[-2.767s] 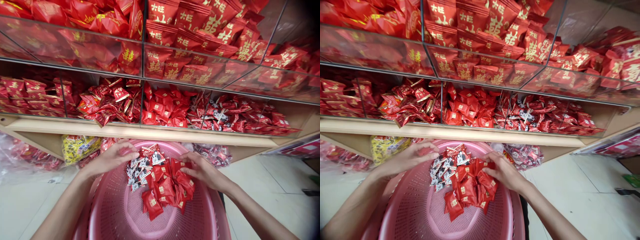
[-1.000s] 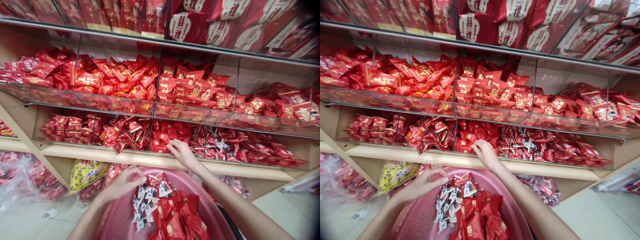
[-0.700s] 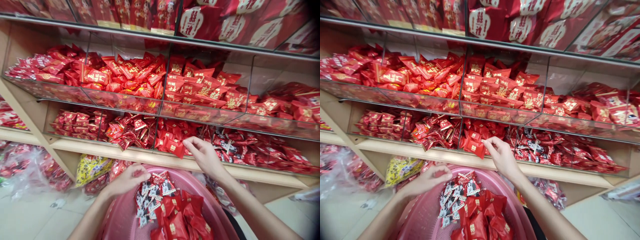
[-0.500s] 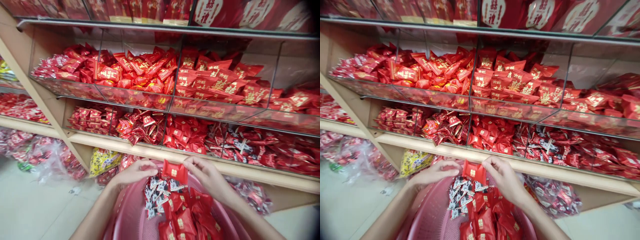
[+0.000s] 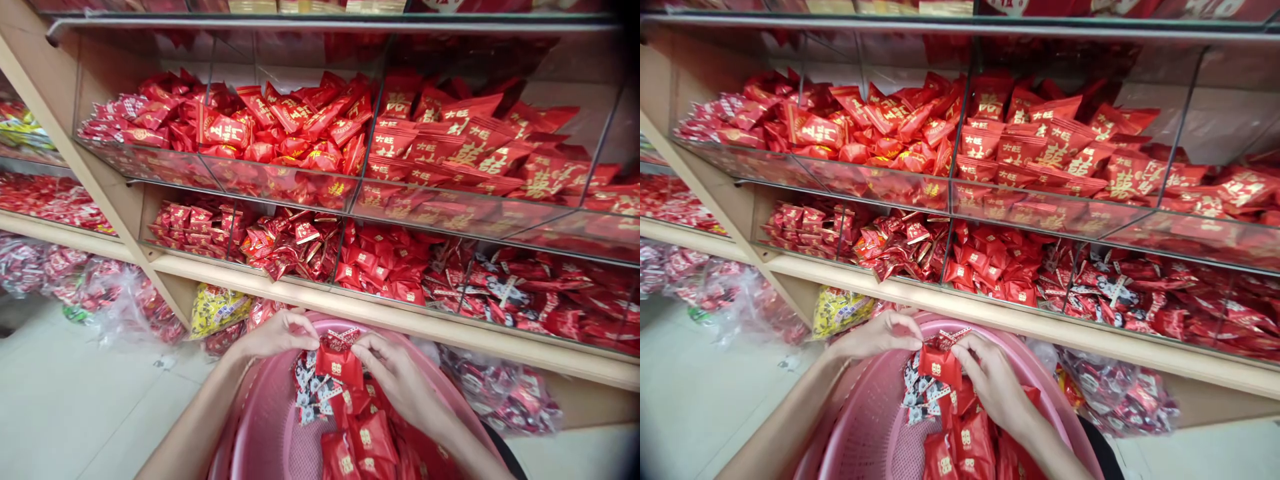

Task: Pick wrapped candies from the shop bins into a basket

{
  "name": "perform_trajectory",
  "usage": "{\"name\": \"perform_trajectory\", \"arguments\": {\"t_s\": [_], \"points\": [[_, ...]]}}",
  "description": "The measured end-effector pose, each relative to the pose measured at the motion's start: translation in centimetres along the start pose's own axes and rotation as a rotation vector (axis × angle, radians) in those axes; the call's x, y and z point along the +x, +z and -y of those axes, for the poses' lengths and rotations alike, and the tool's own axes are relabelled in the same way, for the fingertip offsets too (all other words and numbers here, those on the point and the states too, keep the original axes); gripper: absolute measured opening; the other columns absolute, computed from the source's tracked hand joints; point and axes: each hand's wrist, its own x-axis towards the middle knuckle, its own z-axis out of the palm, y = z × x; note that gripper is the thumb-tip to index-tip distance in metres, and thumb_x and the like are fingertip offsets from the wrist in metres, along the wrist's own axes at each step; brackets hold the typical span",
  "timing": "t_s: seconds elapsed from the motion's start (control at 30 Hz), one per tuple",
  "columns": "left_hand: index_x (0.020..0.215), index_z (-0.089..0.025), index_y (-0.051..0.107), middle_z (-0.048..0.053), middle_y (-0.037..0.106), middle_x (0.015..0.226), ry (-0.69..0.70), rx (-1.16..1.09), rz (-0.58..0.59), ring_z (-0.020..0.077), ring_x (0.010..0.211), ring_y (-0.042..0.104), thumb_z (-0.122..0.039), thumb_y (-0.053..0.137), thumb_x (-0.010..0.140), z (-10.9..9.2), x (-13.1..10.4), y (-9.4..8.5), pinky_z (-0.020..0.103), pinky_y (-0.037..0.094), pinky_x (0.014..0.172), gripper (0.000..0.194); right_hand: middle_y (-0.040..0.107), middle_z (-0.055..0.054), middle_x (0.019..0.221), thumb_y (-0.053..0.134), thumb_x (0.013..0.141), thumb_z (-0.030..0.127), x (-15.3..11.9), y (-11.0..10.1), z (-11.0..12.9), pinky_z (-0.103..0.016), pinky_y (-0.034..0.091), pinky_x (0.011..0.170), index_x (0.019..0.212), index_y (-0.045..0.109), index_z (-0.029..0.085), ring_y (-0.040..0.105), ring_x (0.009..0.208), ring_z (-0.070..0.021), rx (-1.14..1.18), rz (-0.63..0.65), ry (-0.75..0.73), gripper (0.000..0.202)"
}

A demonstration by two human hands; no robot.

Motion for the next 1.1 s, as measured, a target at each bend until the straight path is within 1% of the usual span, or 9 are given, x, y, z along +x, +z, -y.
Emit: {"name": "perform_trajectory", "arguments": {"t_s": [0.1,0.23,0.4,0.63,0.77,0.83,0.93,1.0,1.1], "points": [[0.083,-0.019,0.070,-0.001,0.063,0.082,-0.019,-0.023,0.004,0.0148,0.083,0.054,-0.039,0.071,0.067,-0.2,0.0,0.2,0.030,0.041,0.086,0.025,0.057,-0.001,0.074,0.038,0.094,0.037,0.0,0.0,0.0,-0.027,0.044,0.067,0.075,0.052,0.023,0.054,0.070,-0.0175,0.024,-0.006,-0.010,0.028],[0.088,-0.020,0.069,0.001,0.062,0.087,-0.040,0.000,-0.005,0.0160,0.085,0.054,-0.040,0.071,0.066,-0.5,-0.1,0.3,0.032,0.041,0.085,0.030,0.059,-0.001,0.077,0.037,0.095,0.035,-0.1,-0.1,-0.1,-0.028,0.045,0.069,0.076,0.053,0.023,0.055,0.073,-0.0178,0.041,0.004,-0.020,0.026],[0.078,-0.020,0.070,0.002,0.062,0.101,-0.018,0.083,-0.024,0.0205,0.099,0.052,-0.045,0.068,0.070,-0.6,-0.1,0.1,0.035,0.035,0.094,0.027,0.061,-0.002,0.078,0.038,0.095,0.034,-0.1,0.0,-0.3,-0.029,0.045,0.071,0.078,0.055,0.024,0.056,0.075,-0.0184,0.048,-0.007,-0.035,0.026],[0.077,-0.020,0.068,0.001,0.063,0.094,-0.025,0.060,-0.007,0.0193,0.098,0.053,-0.048,0.067,0.070,-0.6,-0.2,0.1,0.034,0.034,0.095,0.029,0.060,-0.001,0.081,0.040,0.095,0.036,-0.1,0.4,-0.8,-0.028,0.043,0.074,0.079,0.055,0.022,0.057,0.079,-0.0172,0.086,-0.015,-0.010,0.026],[0.078,-0.021,0.069,0.002,0.063,0.100,-0.039,0.076,-0.052,0.0215,0.104,0.051,-0.049,0.067,0.069,-0.7,-0.2,0.2,0.035,0.033,0.096,0.029,0.060,0.000,0.078,0.041,0.094,0.038,-0.1,0.6,-1.4,-0.027,0.043,0.071,0.077,0.055,0.021,0.056,0.077,-0.0170,0.069,-0.055,0.016,0.028],[0.078,-0.021,0.069,0.003,0.064,0.098,-0.051,0.075,-0.067,0.0219,0.105,0.051,-0.048,0.067,0.069,-0.7,-0.1,0.3,0.035,0.034,0.095,0.029,0.059,0.000,0.076,0.041,0.093,0.039,-0.1,0.7,-1.7,-0.027,0.043,0.070,0.075,0.054,0.020,0.056,0.074,-0.0171,0.058,-0.082,0.028,0.029],[0.076,-0.020,0.068,0.002,0.066,0.091,-0.049,0.085,-0.083,0.0210,0.103,0.052,-0.043,0.067,0.070,-0.6,0.1,0.3,0.034,0.035,0.095,0.024,0.059,0.000,0.074,0.042,0.092,0.040,0.0,0.9,-1.9,-0.027,0.044,0.068,0.074,0.054,0.020,0.055,0.072,-0.0173,0.063,-0.111,0.037,0.029],[0.075,-0.019,0.068,0.001,0.066,0.087,-0.036,0.084,-0.076,0.0196,0.096,0.055,-0.040,0.066,0.071,-0.6,0.2,0.4,0.033,0.037,0.093,0.022,0.059,0.000,0.073,0.042,0.092,0.039,0.0,0.8,-1.7,-0.027,0.044,0.066,0.074,0.054,0.020,0.055,0.071,-0.0171,0.076,-0.123,0.039,0.029],[0.081,-0.018,0.069,0.001,0.068,0.086,-0.038,0.061,-0.036,0.0174,0.088,0.058,-0.039,0.064,0.072,-1.1,0.2,0.5,0.031,0.040,0.088,0.023,0.060,-0.001,0.075,0.043,0.092,0.037,-0.2,-0.2,-1.2,-0.026,0.043,0.066,0.076,0.056,0.020,0.055,0.072,-0.0170,0.045,-0.132,0.023,0.027]]}}
